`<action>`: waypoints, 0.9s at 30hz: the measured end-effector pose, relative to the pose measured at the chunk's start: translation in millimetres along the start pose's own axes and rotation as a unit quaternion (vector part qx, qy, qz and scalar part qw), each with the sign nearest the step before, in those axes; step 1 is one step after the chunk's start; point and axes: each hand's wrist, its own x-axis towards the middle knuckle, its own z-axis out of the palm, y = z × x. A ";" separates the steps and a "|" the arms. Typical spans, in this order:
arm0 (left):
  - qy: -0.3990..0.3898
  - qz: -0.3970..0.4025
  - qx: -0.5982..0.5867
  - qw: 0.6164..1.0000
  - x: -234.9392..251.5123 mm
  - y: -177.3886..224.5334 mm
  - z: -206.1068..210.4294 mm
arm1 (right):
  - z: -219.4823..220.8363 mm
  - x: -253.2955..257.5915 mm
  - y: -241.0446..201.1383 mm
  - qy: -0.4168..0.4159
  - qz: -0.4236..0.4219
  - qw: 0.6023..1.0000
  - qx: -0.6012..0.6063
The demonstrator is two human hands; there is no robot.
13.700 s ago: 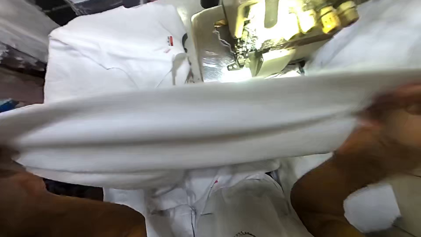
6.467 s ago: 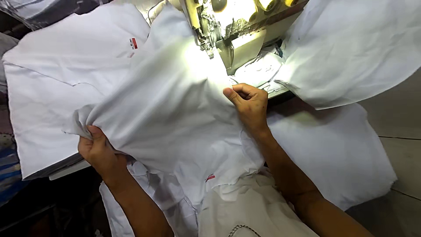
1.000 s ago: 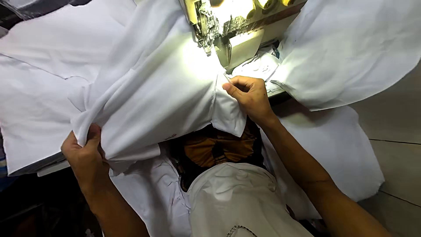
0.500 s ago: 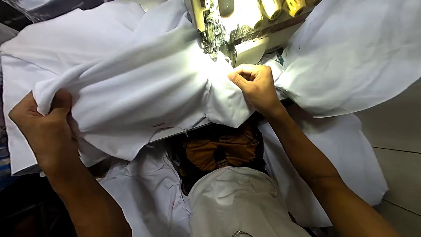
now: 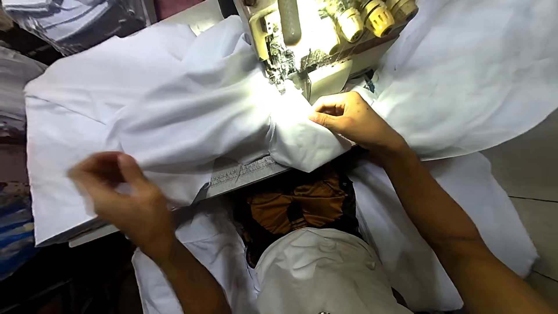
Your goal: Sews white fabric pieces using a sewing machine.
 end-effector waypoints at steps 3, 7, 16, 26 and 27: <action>-0.281 -0.120 -0.297 0.905 -65.6 27.1 58.4 | -5.9 -2.1 -1.5 -0.037 0.044 0.998 0.028; -0.451 -0.220 -0.516 0.694 -85.1 51.3 107.0 | -5.3 5.0 -5.6 -0.026 0.037 0.997 0.067; -0.253 -0.439 -0.662 0.552 -75.0 81.2 118.6 | -13.3 2.4 -13.3 -0.008 0.055 0.992 0.111; 0.038 -0.169 -0.380 0.909 -16.4 49.2 74.9 | 40.3 -32.0 -15.4 0.055 0.055 0.988 0.132; 0.025 -0.163 -0.371 0.914 -4.6 46.6 76.1 | 47.6 -33.9 -13.9 0.065 0.053 0.986 0.142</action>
